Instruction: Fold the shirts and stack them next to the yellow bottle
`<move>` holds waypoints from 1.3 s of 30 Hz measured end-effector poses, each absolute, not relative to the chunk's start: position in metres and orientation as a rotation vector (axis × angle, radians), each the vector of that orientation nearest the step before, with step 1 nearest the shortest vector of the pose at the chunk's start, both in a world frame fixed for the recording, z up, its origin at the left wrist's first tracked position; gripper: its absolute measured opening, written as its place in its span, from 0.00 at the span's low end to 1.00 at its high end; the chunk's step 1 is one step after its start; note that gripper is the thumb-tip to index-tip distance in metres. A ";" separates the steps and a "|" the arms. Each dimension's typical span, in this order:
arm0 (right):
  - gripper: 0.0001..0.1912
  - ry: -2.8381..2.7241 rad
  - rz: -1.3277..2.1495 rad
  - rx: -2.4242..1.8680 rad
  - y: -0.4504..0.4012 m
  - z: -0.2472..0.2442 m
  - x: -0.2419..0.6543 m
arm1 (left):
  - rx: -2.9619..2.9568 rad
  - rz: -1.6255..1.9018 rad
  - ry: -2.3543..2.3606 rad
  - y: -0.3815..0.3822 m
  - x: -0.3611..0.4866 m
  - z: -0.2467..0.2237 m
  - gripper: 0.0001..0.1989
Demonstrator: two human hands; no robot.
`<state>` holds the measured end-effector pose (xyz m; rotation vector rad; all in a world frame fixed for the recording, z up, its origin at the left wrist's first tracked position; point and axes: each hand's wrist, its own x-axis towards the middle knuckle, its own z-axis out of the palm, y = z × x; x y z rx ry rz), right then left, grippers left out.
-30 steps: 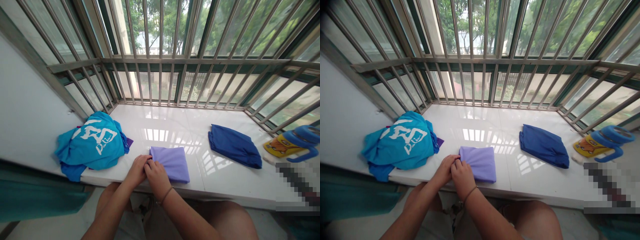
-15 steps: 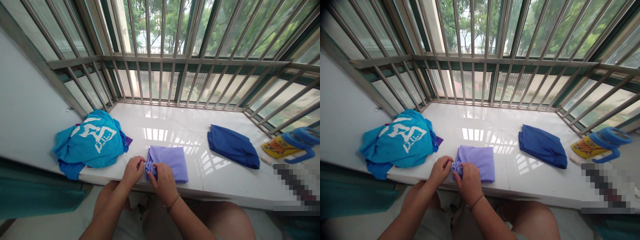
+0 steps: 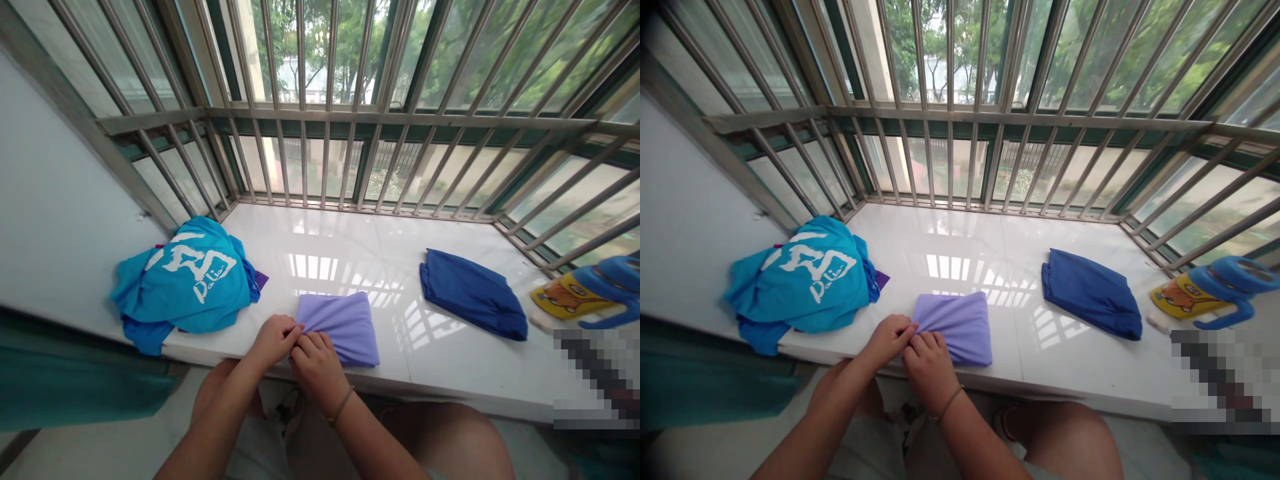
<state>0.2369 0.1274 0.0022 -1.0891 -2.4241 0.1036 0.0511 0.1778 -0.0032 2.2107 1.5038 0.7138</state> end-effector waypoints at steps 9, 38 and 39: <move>0.21 -2.333 0.209 -1.113 0.117 -0.003 0.268 | 2.011 1.078 1.632 0.178 0.056 -0.012 0.12; 0.39 -2.500 0.257 -1.136 0.107 -0.020 0.279 | 2.381 0.504 1.750 0.216 0.062 -0.030 0.27; 0.38 -2.500 0.276 -1.135 0.107 -0.018 0.280 | 2.367 0.503 1.785 0.221 0.059 -0.032 0.27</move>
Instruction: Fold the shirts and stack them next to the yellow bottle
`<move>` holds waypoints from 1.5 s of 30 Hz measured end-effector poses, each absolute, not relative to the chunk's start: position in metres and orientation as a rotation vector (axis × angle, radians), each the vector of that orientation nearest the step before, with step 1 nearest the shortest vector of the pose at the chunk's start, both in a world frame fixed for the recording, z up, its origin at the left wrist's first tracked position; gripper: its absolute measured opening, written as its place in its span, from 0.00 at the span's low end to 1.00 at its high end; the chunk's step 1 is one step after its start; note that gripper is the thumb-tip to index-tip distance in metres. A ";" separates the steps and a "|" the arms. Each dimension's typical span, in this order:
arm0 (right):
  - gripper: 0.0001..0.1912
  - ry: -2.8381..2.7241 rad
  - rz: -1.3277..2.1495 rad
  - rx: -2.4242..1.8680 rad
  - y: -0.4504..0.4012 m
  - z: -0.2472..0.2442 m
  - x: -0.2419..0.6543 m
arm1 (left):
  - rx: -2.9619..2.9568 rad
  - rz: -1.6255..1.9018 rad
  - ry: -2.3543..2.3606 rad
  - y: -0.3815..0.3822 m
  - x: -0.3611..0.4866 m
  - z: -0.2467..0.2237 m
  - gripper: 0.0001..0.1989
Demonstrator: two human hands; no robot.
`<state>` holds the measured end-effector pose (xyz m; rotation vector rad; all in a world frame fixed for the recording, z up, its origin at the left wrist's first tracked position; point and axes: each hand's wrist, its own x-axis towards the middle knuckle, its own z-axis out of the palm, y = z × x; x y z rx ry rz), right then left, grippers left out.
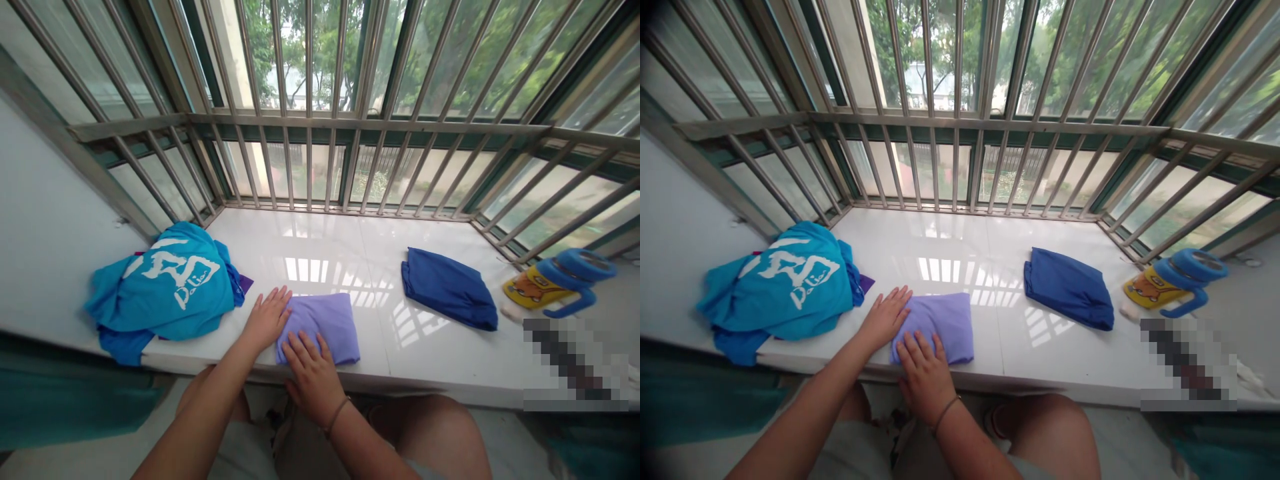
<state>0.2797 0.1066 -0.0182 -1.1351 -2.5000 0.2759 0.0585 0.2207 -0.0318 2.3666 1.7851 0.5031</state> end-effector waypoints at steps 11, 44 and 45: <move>0.35 -2.408 0.284 -1.252 0.106 -0.004 0.288 | 2.322 0.493 1.828 0.237 0.050 -0.024 0.25; 0.45 -0.263 1.882 -1.446 0.075 -0.015 0.268 | 2.235 0.455 1.893 0.233 0.055 -0.010 0.24; 0.45 -0.278 1.851 -1.429 0.071 -0.018 0.267 | 2.234 0.458 1.892 0.233 0.055 -0.010 0.24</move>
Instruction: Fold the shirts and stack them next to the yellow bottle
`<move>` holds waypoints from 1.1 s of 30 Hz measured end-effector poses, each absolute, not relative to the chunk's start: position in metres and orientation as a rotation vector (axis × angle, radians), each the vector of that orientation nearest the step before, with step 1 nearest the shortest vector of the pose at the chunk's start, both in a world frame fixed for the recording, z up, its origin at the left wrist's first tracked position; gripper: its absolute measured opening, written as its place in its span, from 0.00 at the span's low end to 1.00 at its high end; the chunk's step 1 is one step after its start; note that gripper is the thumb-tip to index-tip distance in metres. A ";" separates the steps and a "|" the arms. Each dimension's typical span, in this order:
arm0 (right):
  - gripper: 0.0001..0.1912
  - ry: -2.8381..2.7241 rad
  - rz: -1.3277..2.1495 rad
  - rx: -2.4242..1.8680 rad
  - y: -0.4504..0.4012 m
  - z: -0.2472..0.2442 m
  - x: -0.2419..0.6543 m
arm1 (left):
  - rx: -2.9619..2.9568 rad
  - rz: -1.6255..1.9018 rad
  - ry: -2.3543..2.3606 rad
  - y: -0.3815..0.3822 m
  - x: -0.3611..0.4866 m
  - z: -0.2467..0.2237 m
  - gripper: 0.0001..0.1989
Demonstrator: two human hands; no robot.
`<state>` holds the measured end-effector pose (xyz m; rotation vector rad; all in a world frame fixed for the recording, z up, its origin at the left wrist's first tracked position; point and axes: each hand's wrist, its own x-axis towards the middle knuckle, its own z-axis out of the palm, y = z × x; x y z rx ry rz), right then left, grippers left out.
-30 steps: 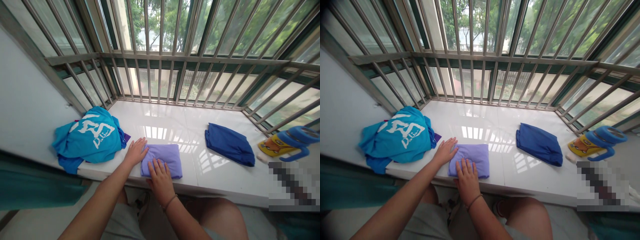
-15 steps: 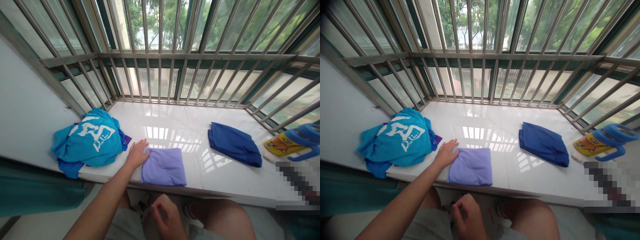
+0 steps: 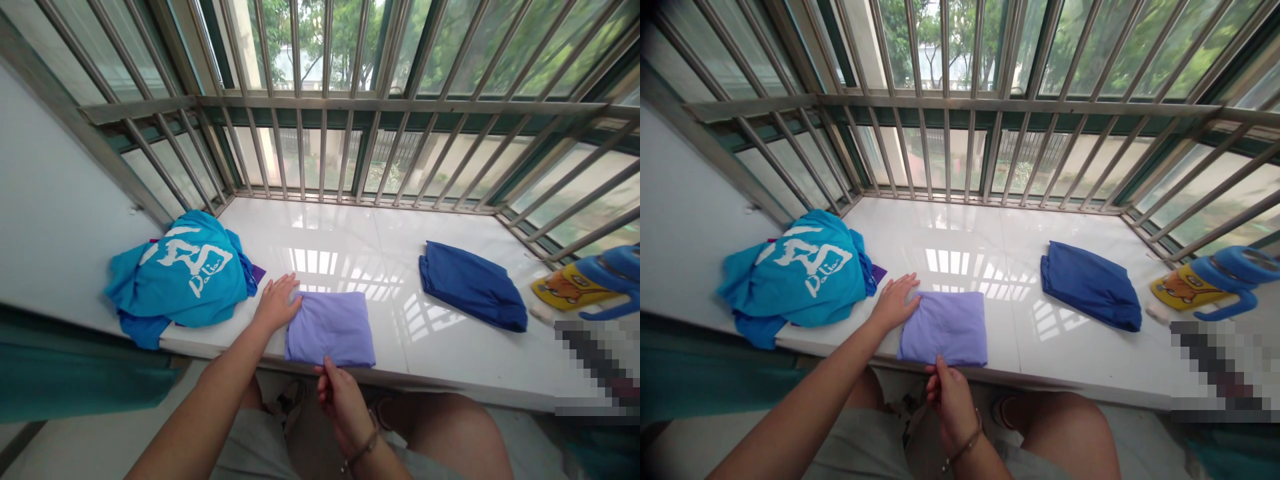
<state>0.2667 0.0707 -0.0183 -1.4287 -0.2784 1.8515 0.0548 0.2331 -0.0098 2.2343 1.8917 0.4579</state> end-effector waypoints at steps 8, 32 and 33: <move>0.45 -0.260 1.889 -1.389 0.044 -0.027 0.266 | 2.197 0.493 1.883 0.233 0.054 -0.009 0.22; 0.41 -0.176 1.963 -1.374 0.024 -0.015 0.263 | 2.164 0.546 1.891 0.235 0.055 -0.009 0.21; 0.40 -0.177 1.950 -1.331 0.025 -0.012 0.262 | 2.162 0.547 1.892 0.235 0.055 -0.008 0.21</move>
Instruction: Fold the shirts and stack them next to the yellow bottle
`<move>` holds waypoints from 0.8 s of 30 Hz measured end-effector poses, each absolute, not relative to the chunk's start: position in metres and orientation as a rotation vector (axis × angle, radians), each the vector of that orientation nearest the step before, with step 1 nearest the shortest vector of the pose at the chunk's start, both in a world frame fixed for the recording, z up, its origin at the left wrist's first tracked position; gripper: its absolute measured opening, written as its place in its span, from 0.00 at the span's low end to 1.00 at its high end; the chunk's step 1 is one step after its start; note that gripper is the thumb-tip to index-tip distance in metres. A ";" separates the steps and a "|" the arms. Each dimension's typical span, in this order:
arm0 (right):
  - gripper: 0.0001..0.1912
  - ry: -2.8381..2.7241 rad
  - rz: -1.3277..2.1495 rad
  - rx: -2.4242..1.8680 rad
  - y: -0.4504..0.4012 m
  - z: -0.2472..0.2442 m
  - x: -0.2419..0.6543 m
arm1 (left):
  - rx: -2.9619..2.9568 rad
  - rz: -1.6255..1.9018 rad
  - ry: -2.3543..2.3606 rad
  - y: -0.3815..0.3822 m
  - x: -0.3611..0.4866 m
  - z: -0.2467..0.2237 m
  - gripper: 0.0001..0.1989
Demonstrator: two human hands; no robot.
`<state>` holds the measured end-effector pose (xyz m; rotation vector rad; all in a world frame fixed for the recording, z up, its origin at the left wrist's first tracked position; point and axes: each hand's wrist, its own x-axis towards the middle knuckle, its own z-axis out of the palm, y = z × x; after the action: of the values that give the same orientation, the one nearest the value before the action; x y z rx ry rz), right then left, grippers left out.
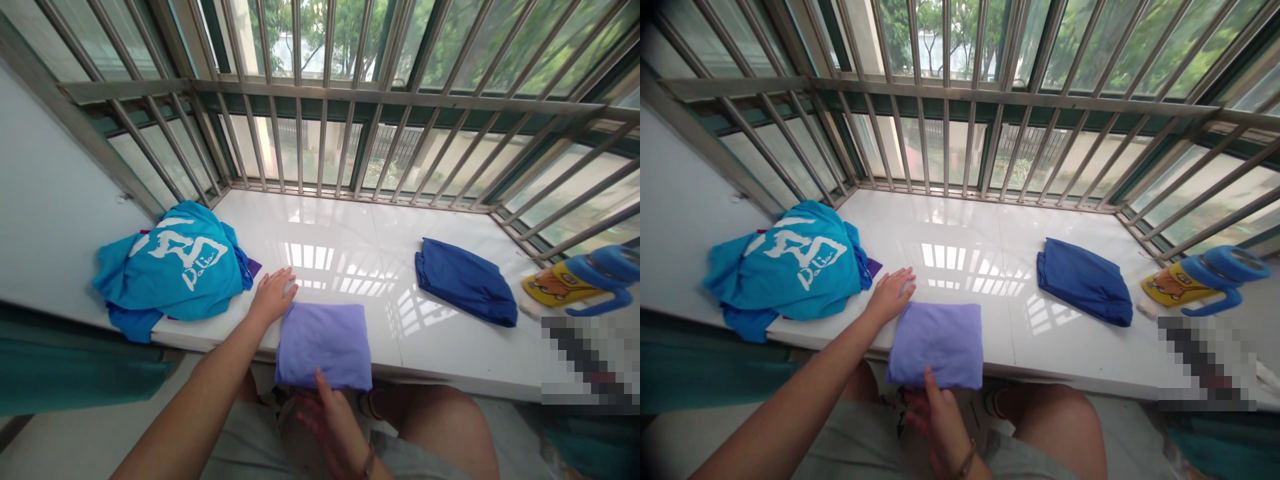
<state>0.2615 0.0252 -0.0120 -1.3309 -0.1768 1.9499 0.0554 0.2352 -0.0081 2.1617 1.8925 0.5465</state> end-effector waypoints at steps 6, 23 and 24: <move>0.40 -0.002 1.861 -1.206 0.051 -0.007 0.246 | 2.164 0.542 1.896 0.235 0.056 -0.006 0.20; 0.46 0.033 1.603 -1.161 0.033 0.016 0.282 | 2.156 0.553 1.898 0.235 0.056 -0.006 0.19; 0.47 0.025 1.589 -1.165 0.033 0.018 0.284 | 2.156 0.557 1.897 0.235 0.056 -0.006 0.19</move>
<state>0.2844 0.0335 0.0177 -1.1649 0.0251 1.5888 0.0556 0.2353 -0.0064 2.1555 1.8966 0.5572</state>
